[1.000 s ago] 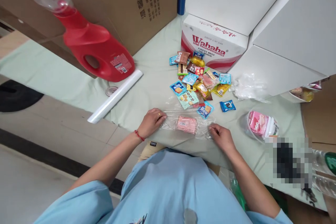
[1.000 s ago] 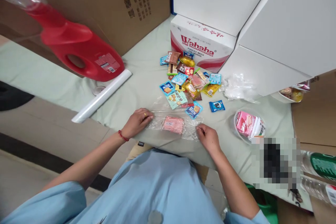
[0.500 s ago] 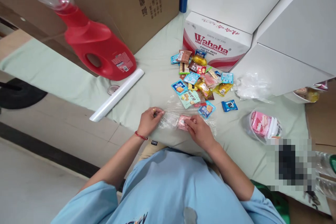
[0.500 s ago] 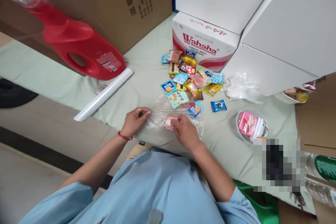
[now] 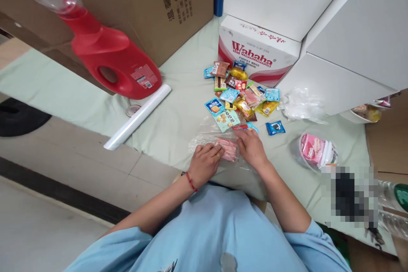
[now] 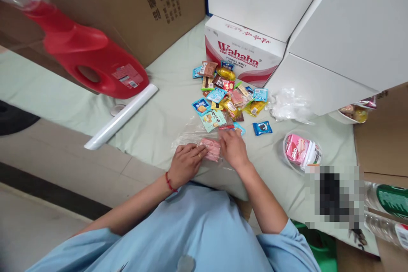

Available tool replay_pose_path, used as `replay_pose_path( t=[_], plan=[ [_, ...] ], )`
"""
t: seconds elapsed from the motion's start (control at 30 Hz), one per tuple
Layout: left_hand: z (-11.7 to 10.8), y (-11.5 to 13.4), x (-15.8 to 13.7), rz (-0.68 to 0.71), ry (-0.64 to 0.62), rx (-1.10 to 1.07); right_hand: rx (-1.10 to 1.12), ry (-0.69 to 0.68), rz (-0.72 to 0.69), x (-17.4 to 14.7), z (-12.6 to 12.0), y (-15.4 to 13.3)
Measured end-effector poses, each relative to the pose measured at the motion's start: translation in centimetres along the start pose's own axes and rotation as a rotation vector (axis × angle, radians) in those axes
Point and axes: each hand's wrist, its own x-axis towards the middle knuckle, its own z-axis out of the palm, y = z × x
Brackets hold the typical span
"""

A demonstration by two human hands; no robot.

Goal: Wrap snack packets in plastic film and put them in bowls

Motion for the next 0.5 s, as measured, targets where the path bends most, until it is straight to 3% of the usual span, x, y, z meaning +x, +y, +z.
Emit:
replay_pose_path(
  t=[0.1, 0.3, 0.5],
  plan=[
    [0.0, -0.3, -0.2, -0.003, -0.011, 0.017, -0.118, 0.107, 0.046, 2.3, -0.4, 1.0],
    [-0.4, 0.1, -0.4, -0.028, -0.023, 0.032, -0.096, -0.1, 0.02, 5.6, 0.3, 1.1],
    [-0.3, 0.4, -0.2, -0.021, -0.028, 0.067, -0.017, -0.218, -0.181, 3.7, -1.2, -1.3]
  ],
)
